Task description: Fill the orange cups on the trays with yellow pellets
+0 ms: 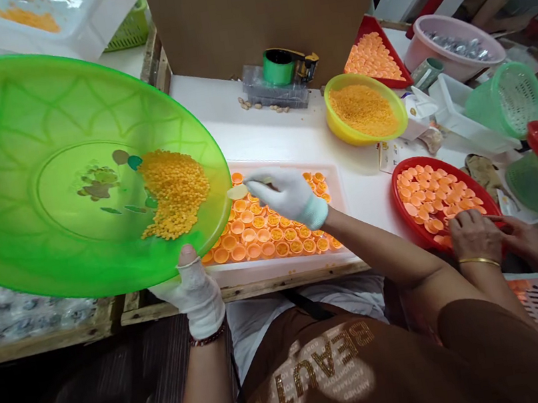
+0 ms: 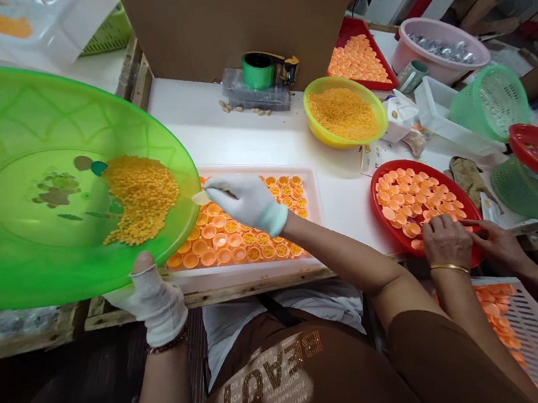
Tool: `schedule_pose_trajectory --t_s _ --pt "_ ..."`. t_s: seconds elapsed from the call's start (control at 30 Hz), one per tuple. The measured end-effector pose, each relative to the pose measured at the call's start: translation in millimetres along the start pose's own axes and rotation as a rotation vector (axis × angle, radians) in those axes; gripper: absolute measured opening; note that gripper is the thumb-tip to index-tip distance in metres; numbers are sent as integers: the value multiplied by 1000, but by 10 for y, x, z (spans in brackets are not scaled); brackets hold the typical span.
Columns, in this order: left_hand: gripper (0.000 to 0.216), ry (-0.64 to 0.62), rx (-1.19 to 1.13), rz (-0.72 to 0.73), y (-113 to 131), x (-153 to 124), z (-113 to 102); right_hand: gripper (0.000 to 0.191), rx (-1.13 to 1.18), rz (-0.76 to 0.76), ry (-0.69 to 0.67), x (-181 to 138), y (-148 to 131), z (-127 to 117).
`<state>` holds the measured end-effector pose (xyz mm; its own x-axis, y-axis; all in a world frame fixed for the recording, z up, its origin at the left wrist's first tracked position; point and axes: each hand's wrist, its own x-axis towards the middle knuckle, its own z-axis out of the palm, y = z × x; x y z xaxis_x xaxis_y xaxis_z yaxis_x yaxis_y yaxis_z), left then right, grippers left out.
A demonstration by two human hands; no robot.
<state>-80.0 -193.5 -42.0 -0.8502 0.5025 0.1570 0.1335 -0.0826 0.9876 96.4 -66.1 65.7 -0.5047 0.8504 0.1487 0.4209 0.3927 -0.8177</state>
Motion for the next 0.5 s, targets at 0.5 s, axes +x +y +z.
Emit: schedule_pose_trajectory --t_s 0.5 --pt "72 -22 -88 92 20 -31 67 15 1033 730 -326 545 -253 899"
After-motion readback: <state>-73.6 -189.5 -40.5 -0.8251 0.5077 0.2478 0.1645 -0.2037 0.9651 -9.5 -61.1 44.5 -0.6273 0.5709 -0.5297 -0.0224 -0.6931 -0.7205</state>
